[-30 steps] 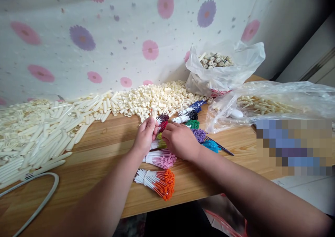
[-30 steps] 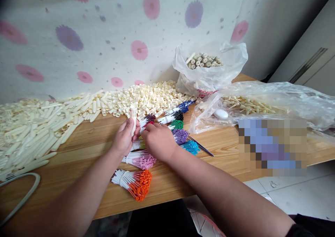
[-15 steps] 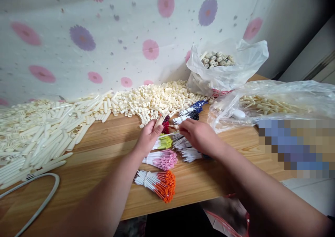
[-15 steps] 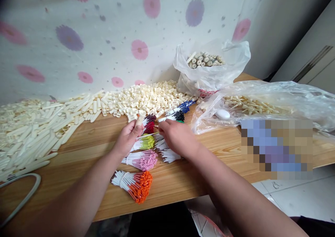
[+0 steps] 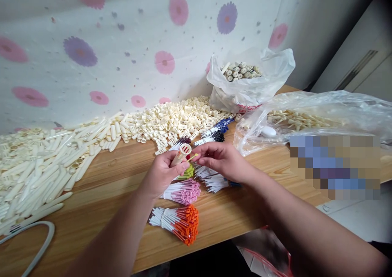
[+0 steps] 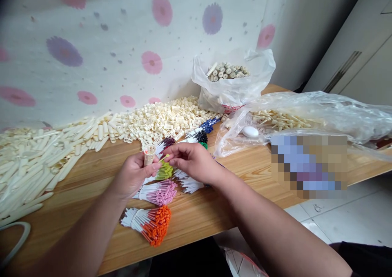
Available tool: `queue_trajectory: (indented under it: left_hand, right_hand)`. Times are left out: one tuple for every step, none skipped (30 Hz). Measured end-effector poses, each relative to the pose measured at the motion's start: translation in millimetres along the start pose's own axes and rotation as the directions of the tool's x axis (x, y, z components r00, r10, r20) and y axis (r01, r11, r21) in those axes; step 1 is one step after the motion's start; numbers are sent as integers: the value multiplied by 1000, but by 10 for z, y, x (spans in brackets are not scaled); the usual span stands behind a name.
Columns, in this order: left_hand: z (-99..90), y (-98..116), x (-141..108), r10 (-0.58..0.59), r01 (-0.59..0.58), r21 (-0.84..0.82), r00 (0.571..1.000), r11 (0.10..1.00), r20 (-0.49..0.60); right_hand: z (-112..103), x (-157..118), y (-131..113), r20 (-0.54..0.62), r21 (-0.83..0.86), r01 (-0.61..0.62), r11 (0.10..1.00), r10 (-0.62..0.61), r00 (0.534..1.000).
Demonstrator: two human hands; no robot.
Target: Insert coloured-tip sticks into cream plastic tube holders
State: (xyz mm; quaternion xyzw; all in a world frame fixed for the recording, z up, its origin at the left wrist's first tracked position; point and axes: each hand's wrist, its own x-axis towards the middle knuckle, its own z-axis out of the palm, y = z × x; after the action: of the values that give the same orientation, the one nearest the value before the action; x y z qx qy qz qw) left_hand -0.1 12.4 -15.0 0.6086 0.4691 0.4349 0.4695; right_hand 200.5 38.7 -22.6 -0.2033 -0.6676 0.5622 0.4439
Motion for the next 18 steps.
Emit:
queue_trajectory:
  left_hand:
    - [-5, -3, -3, -6, 6, -26, 1000, 1000, 23]
    - [-7, -5, -9, -12, 14, -51, 999, 999, 44]
    - [-7, -6, -15, -17, 22, -70, 998, 997, 62]
    - [-5, -7, -21, -18, 24, -82, 997, 996, 77]
    - [-2, -9, -26, -11, 19, -89, 996, 996, 91]
    - [-1, -13, -30, -1, 10, -93, 995, 996, 102]
    - [-1, -19, -32, 10, 1, -95, 994, 995, 113]
    - [-3, -24, -34, 19, -7, -98, 992, 995, 123]
    - [-6, -30, -34, 23, -9, -105, 991, 994, 133]
    - [-9, -34, -36, 23, -7, -118, 990, 993, 142]
    - [-11, -36, -38, 21, 0, -133, 988, 991, 150]
    - [-12, -35, -42, 17, 7, -149, 987, 989, 158]
    - [-11, -31, -48, 11, 16, -164, 986, 986, 167]
    - [-9, -25, -56, 3, 29, -180, 984, 983, 176]
    - [-6, -18, -65, -9, 46, -195, 983, 980, 186]
    - [-2, -11, -76, -22, 64, -208, 980, 976, 198]
    - [0, -6, -86, -36, 84, -219, 976, 972, 215]
    - [2, -3, -95, -49, 104, -229, 971, 968, 235]
  right_hand:
    - [2, 1, 1, -6, 41, -10, 999, 10, 1000]
    - [8, 2, -1, -13, 72, -20, 997, 21, 1000]
    - [18, 1, -3, -18, 99, -28, 995, 30, 999]
    - [31, -1, -7, -24, 120, -28, 992, 31, 999]
    - [45, -5, -11, -29, 132, -20, 991, 24, 999]
    - [58, -9, -14, -35, 132, -5, 991, 9, 999]
    - [68, -15, -18, -39, 125, 13, 992, -8, 999]
    - [75, -22, -21, -36, 118, 27, 993, -23, 999]
    - [78, -28, -24, -26, 114, 34, 993, -32, 999]
    - [76, -35, -28, -7, 117, 37, 992, -36, 999]
    - [70, -41, -32, 17, 126, 38, 991, -40, 999]
    - [61, -46, -39, 40, 135, 44, 990, -50, 998]
    - [50, -50, -47, 61, 134, 55, 990, -63, 996]
    - [38, -53, -58, 79, 120, 73, 990, -83, 993]
    - [27, -53, -70, 94, 96, 97, 991, -106, 990]
    - [17, -51, -84, 108, 67, 128, 989, -135, 985]
    - [10, -46, -99, 121, 34, 165, 986, -168, 978]
    - [6, -38, -114, 138, 4, 205, 979, -204, 969]
